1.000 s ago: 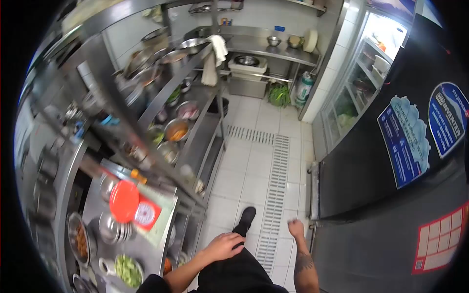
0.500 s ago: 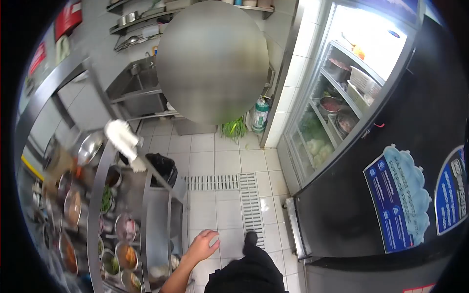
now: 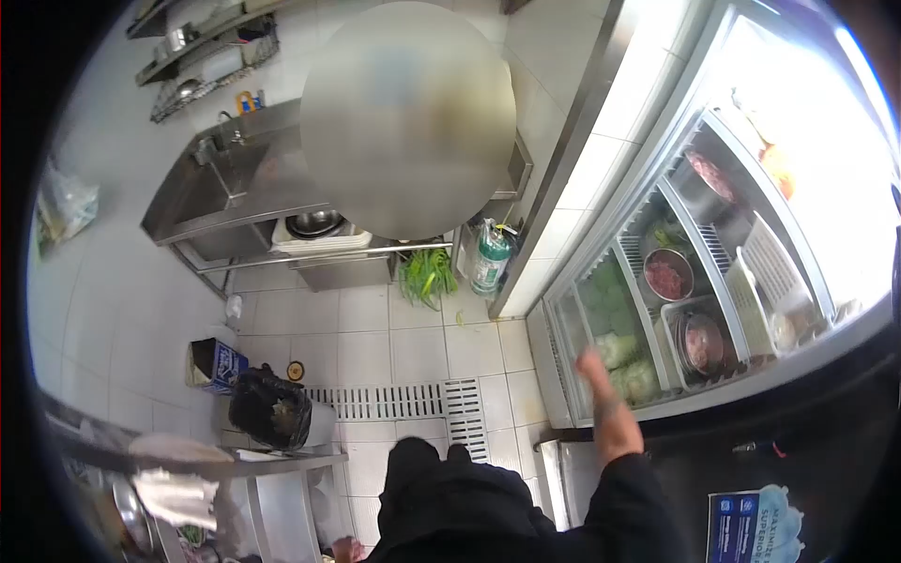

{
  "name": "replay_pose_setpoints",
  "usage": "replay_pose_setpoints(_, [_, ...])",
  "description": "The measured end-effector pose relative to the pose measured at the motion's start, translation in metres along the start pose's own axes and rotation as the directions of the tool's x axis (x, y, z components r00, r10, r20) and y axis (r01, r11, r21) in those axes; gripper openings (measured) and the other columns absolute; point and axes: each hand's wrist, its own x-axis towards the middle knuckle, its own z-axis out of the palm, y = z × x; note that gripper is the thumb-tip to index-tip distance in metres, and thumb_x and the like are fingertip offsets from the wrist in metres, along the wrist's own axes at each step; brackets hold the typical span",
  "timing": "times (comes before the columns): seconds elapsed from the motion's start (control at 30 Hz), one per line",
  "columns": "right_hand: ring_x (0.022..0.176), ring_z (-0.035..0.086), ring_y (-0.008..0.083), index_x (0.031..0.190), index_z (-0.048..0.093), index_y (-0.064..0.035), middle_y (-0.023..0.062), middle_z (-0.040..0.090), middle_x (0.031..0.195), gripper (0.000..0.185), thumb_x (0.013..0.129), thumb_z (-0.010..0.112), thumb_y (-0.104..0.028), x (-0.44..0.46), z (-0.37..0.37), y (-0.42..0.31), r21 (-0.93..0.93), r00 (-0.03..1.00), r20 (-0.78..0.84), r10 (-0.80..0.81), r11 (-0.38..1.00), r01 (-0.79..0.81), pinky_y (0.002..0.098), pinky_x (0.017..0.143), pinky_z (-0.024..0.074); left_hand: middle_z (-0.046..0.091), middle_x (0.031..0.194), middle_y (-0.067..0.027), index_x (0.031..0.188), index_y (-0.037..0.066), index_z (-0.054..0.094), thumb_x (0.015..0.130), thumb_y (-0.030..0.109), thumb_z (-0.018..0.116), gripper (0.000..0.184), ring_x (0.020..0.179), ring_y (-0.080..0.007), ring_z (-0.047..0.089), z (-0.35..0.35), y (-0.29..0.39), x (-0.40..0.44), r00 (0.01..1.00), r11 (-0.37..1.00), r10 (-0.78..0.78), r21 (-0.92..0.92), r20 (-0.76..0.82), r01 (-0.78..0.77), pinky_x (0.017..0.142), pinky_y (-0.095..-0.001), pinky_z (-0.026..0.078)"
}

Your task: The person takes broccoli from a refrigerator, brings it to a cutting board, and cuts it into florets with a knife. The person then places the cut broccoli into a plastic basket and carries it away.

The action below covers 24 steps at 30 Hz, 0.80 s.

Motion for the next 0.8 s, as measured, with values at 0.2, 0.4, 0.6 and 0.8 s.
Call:
replay_pose_setpoints(0.2, [0.127,0.051,0.0326,0.129,0.055,-0.0077,0.0151,0.055,0.131,0.04,0.091,0.057,-0.019,0.328,-0.293,-0.162,-0.704,0.965,-0.247,0.088,0.668,-0.241,0.0498,0.093,0.051,0.067,0.098,-0.0144,0.097,0.008,0.068,0.09,0.024,0.06,0.019,0.094,-0.0319,0.065,-0.103,-0.092,0.114,0.964,0.922,-0.257,-0.283,0.066,0.265,0.079,-0.0449,0.053])
replay_pose_setpoints(0.4, [0.144,0.039,0.0262,0.129,0.063,-0.0168,0.007,0.05,0.149,0.036,0.096,0.048,-0.019,0.42,-0.393,-0.046,-0.926,0.914,-0.327,-0.239,0.275,-0.259,0.0469,0.114,0.0354,0.065,0.097,-0.0139,0.098,0.006,0.065,0.091,0.02,0.057,0.018,0.092,-0.0334,0.063,-0.19,-0.203,0.232,0.882,0.988,-0.141,-0.012,-0.449,0.152,0.077,-0.0452,0.052])
replay_pose_setpoints(0.6, [0.152,0.023,0.0243,0.144,0.051,-0.0206,0.0054,0.037,0.159,0.048,0.096,0.054,-0.027,0.474,-0.406,-0.134,-0.908,0.786,-0.196,0.586,0.194,-0.371,0.0482,0.12,0.0219,0.072,0.093,-0.0094,0.101,0.005,0.066,0.093,0.018,0.064,0.016,0.082,-0.0212,0.069,-0.603,-0.221,0.307,0.604,0.264,-0.677,-0.905,-0.42,-0.333,0.073,-0.0346,0.054])
replay_pose_setpoints(0.8, [0.131,0.051,0.0317,0.135,0.057,-0.0102,0.0151,0.059,0.137,0.038,0.1,0.045,-0.022,0.463,-0.398,-0.127,-0.871,0.843,-0.287,0.455,0.242,-0.427,0.0452,0.107,0.0428,0.071,0.091,-0.0132,0.102,0.002,0.067,0.087,0.008,0.069,0.016,0.082,-0.022,0.069,-0.724,-0.231,0.342,0.409,0.777,-0.468,-0.585,-0.784,-0.233,0.076,-0.0342,0.055])
